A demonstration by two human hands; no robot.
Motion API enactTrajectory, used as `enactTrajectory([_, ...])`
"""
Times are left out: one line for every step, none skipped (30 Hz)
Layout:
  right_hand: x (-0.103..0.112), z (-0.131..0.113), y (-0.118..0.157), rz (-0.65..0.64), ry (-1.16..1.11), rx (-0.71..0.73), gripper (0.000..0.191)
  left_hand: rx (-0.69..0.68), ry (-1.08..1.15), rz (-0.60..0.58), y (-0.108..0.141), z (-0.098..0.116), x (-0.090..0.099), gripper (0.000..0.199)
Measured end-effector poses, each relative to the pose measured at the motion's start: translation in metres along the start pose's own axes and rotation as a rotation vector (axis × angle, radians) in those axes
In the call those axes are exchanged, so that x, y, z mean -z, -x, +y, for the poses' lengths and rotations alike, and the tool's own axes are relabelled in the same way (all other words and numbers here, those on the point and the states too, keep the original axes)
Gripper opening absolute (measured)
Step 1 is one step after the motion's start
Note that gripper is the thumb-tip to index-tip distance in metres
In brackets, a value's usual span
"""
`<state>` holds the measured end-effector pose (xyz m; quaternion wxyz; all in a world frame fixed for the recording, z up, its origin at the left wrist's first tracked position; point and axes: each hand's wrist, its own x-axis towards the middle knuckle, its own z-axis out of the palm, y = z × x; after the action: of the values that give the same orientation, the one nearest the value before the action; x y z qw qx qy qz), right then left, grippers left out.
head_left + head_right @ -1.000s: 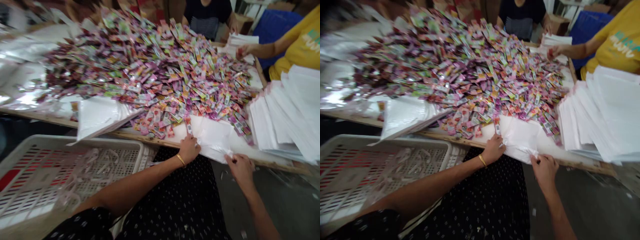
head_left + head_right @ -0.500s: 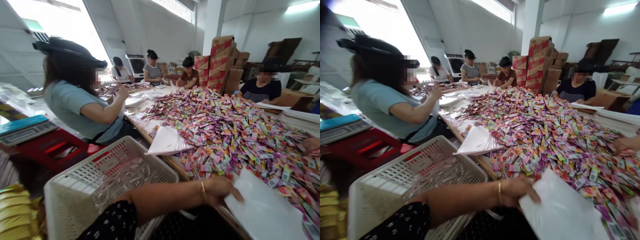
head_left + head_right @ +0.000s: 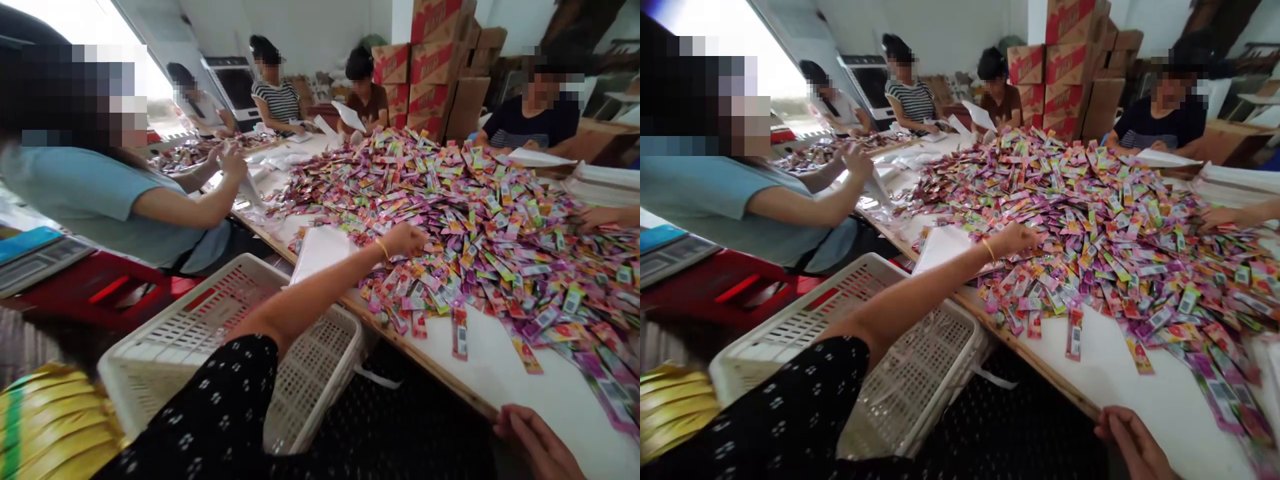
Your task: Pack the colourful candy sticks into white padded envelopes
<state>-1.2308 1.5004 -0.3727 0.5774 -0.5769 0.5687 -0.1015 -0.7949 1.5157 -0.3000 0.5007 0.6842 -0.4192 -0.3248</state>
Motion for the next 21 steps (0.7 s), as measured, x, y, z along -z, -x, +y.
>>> enactTrajectory([-0.001, -0.002, 0.001, 0.014, 0.022, 0.001, 0.060, -0.063, -0.187, -0.003, 0.018, -0.019, -0.017, 0.024])
enactTrajectory([-0.003, -0.006, 0.001, 0.025, 0.053, 0.004, 0.063, -0.108, -0.348, 0.028, 0.035, -0.035, -0.029, 0.024])
enactTrajectory([-0.006, -0.010, 0.002, 0.020, 0.092, 0.010, 0.064, -0.124, -0.483, 0.075, 0.049, -0.048, -0.035, 0.023])
enactTrajectory([-0.010, -0.015, 0.001, 0.004, 0.130, 0.019, 0.065, -0.107, -0.585, 0.136, 0.060, -0.059, -0.037, 0.022])
enactTrajectory([-0.016, -0.021, 0.000, -0.008, 0.161, 0.036, 0.065, -0.057, -0.659, 0.195, 0.066, -0.068, -0.037, 0.023])
enactTrajectory([-0.023, -0.028, -0.003, -0.025, 0.187, 0.057, 0.065, 0.005, -0.709, 0.232, 0.070, -0.075, -0.036, 0.027])
enactTrajectory([-0.033, -0.034, -0.009, -0.044, 0.211, 0.088, 0.065, 0.061, -0.745, 0.248, 0.070, -0.080, -0.036, 0.034])
enactTrajectory([-0.044, -0.041, -0.016, -0.060, 0.233, 0.130, 0.064, 0.101, -0.772, 0.248, 0.068, -0.085, -0.037, 0.043])
enactTrajectory([-0.057, -0.048, -0.025, -0.069, 0.254, 0.181, 0.062, 0.122, -0.793, 0.238, 0.063, -0.088, -0.041, 0.052])
enactTrajectory([-0.071, -0.055, -0.036, -0.070, 0.278, 0.246, 0.060, 0.133, -0.811, 0.223, 0.058, -0.090, -0.047, 0.060])
enactTrajectory([-0.085, -0.061, -0.047, -0.054, 0.309, 0.322, 0.057, 0.142, -0.823, 0.213, 0.052, -0.092, -0.055, 0.065])
enactTrajectory([-0.097, -0.068, -0.060, -0.014, 0.357, 0.413, 0.053, 0.155, -0.826, 0.211, 0.046, -0.094, -0.063, 0.067])
enactTrajectory([-0.109, -0.075, -0.072, 0.055, 0.428, 0.514, 0.048, 0.187, -0.816, 0.207, 0.041, -0.094, -0.071, 0.066])
enactTrajectory([-0.118, -0.080, -0.083, 0.150, 0.521, 0.608, 0.045, 0.228, -0.784, 0.200, 0.037, -0.095, -0.079, 0.062])
enactTrajectory([-0.125, -0.085, -0.093, 0.257, 0.626, 0.682, 0.043, 0.267, -0.726, 0.192, 0.035, -0.095, -0.087, 0.056])
enactTrajectory([-0.128, -0.089, -0.101, 0.360, 0.733, 0.726, 0.044, 0.295, -0.643, 0.185, 0.035, -0.096, -0.095, 0.049])
enactTrajectory([-0.129, -0.091, -0.107, 0.431, 0.834, 0.734, 0.045, 0.304, -0.545, 0.175, 0.037, -0.096, -0.104, 0.041])
enactTrajectory([-0.127, -0.090, -0.112, 0.458, 0.921, 0.713, 0.046, 0.294, -0.433, 0.154, 0.041, -0.096, -0.114, 0.034])
enactTrajectory([-0.123, -0.088, -0.115, 0.446, 0.988, 0.680, 0.045, 0.265, -0.308, 0.116, 0.046, -0.095, -0.124, 0.028])
enactTrajectory([-0.116, -0.083, -0.116, 0.411, 1.036, 0.647, 0.043, 0.230, -0.166, 0.075, 0.052, -0.094, -0.134, 0.024])
enactTrajectory([-0.106, -0.076, -0.116, 0.370, 1.066, 0.621, 0.039, 0.204, -0.001, 0.041, 0.057, -0.092, -0.144, 0.022])
